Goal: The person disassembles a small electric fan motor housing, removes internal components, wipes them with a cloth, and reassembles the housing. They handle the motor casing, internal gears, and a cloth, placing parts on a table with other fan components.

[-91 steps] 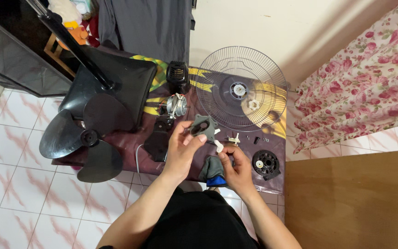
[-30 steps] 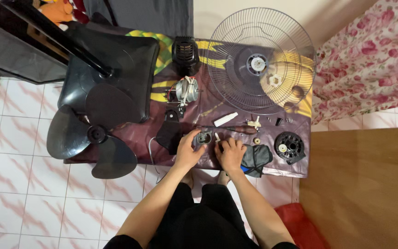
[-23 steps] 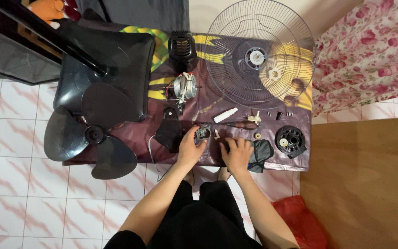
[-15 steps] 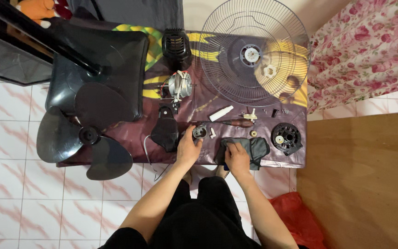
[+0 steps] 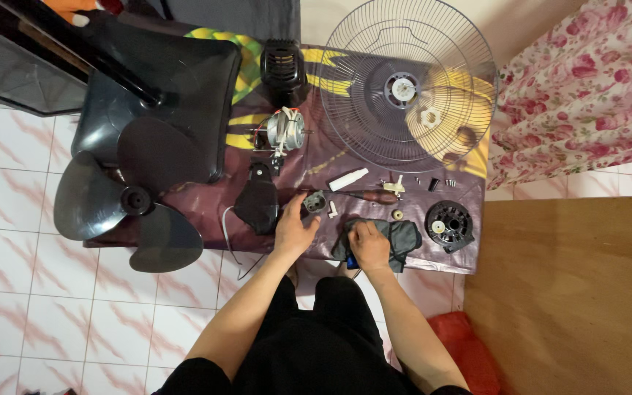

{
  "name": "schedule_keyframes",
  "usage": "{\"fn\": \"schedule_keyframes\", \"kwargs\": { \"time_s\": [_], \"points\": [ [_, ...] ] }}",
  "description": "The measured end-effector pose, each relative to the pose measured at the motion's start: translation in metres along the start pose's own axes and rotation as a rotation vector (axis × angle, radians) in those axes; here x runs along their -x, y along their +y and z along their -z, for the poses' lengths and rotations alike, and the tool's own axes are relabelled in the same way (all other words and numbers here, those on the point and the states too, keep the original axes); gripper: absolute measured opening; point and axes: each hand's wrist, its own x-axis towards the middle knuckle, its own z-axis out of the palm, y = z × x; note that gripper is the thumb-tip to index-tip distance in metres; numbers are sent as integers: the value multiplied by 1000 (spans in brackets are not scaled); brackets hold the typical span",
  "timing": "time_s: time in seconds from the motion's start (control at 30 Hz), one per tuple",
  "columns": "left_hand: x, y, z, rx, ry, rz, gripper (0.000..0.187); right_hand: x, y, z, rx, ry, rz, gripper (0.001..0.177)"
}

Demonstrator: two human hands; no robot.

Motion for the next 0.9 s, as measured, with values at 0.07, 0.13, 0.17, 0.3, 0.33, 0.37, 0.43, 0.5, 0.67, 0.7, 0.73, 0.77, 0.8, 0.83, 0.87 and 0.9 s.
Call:
{"fn": "schedule_keyframes", "kwargs": {
  "time_s": [0.07,0.13,0.17,0.3,0.33,0.37,0.43,0.5,0.67,0.7,0.73,0.77,0.8,0.83,0.87,0.9],
  "points": [
    [-1,2,-2,-8,4,18,70,-1,-1,2,0,-10,-10,11],
    [0,4,-2,-16,8,47,71,-1,-3,5,-19,-22,-10,12],
    [0,4,-3,-18,8,65,72,0,-3,8,-36,-25,-5,11],
    [0,6,-7,-25,29,95,77,5,3,22,-215,-62,6,20],
    [0,6,-8,-34,40,94,78,7,5,25,-268,-79,-32,24],
    [-1,6,-9,-43,50,92,78,8,7,27,-320,-96,-70,28],
    [-2,8,-10,-52,55,111,79,9,11,30,-394,-152,-170,32],
    [-2,10,-10,-51,46,155,80,9,16,30,-438,-232,-293,31],
    [-2,13,-14,-14,86,235,80,19,35,30,-626,-246,-393,11],
    [-3,13,-15,-8,96,256,80,21,39,32,-700,-245,-409,12],
    [-4,13,-16,-5,112,263,79,22,44,34,-672,-244,-411,12],
    [-5,13,-17,-3,129,271,78,23,50,36,-644,-242,-412,12],
    [-5,13,-18,-1,146,278,77,24,55,40,-617,-241,-413,13],
    [-5,14,-19,-7,147,298,76,23,60,45,-587,-210,-357,12],
    [-6,14,-20,-13,149,318,75,22,64,50,-558,-179,-302,12],
    [-5,14,-21,-20,150,339,75,21,65,56,-528,-150,-248,12]
  ]
}}
